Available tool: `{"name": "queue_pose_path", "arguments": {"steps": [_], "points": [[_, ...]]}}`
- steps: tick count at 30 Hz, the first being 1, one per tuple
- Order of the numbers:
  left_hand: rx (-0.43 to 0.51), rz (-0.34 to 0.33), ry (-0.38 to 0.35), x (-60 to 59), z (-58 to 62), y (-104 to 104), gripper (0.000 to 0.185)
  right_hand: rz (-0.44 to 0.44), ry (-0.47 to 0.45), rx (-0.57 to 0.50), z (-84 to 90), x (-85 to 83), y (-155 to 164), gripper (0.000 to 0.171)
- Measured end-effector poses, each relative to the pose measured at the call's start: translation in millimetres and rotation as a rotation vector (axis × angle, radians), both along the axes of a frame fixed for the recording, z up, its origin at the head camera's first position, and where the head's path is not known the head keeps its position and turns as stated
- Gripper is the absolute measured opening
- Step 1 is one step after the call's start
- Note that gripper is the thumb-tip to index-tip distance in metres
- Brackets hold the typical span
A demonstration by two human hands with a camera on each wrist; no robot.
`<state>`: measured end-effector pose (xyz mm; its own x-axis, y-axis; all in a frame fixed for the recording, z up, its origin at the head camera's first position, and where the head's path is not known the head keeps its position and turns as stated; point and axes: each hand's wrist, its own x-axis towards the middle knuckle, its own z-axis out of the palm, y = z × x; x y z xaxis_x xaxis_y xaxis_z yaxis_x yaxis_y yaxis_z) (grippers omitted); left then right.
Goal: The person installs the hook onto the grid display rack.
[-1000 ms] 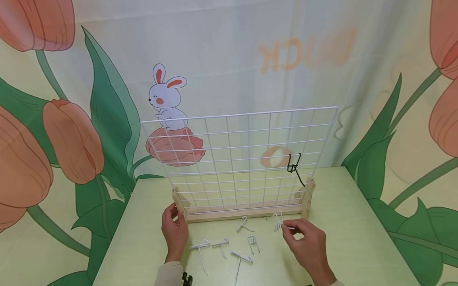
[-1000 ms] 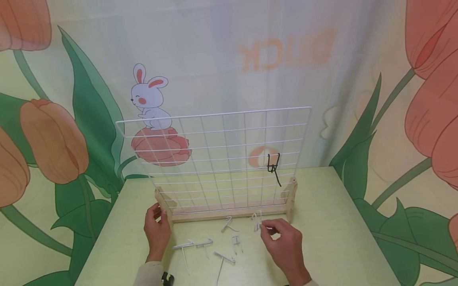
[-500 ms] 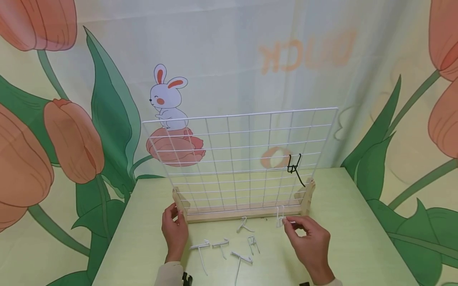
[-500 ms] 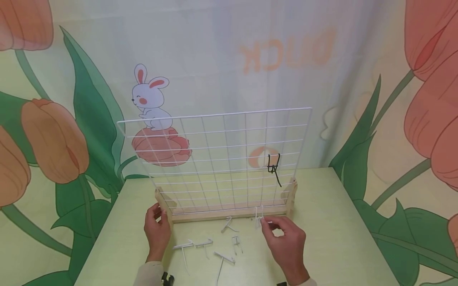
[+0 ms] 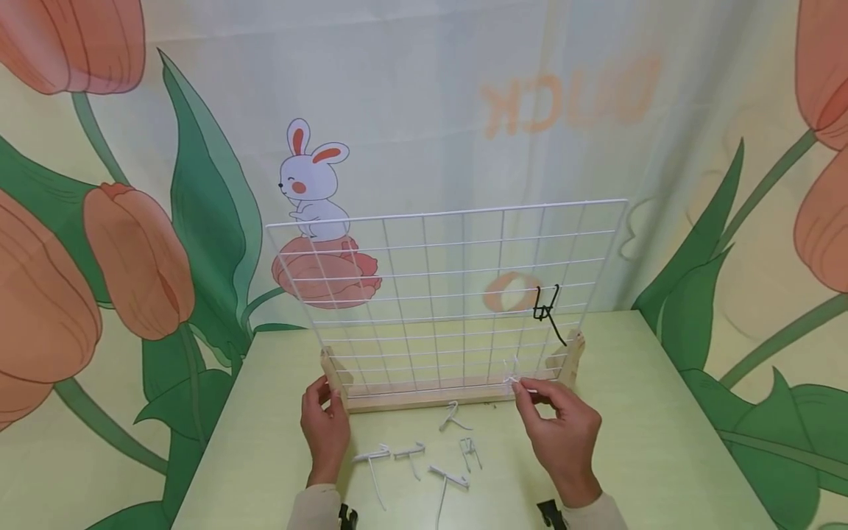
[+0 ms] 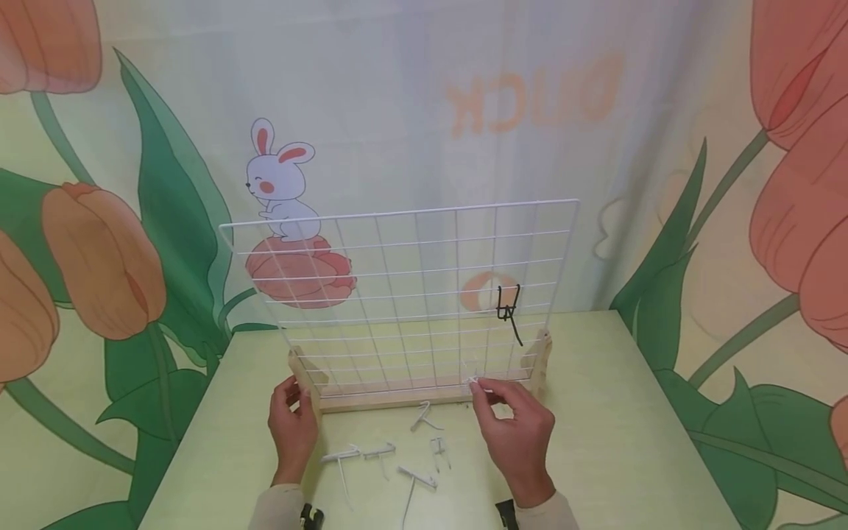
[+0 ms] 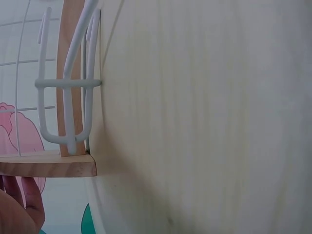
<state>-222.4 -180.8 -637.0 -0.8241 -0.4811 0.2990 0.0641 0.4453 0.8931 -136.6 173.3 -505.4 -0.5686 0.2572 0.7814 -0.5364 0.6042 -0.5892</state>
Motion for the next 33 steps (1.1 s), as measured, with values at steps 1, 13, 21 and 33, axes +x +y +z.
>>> {"name": "queue_pose_path", "arguments": {"steps": [1,13,21,33], "points": [[-0.003,0.000,0.001,-0.2,-0.1,0.0,0.035,-0.003,0.032,0.008,2.6,-2.8,-2.2,0.020],[-0.027,-0.005,0.028,-2.6,-4.0,-0.4,0.035,-0.020,0.156,0.052,21.4,-27.6,-12.5,0.019],[-0.020,-0.014,0.026,-2.2,-4.1,-2.4,0.036,-0.021,0.170,0.058,30.9,-37.7,-16.4,0.019],[-0.012,-0.022,0.020,-3.1,-5.3,-3.4,0.035,-0.031,0.187,0.060,45.1,-58.3,-25.4,0.015]]}}
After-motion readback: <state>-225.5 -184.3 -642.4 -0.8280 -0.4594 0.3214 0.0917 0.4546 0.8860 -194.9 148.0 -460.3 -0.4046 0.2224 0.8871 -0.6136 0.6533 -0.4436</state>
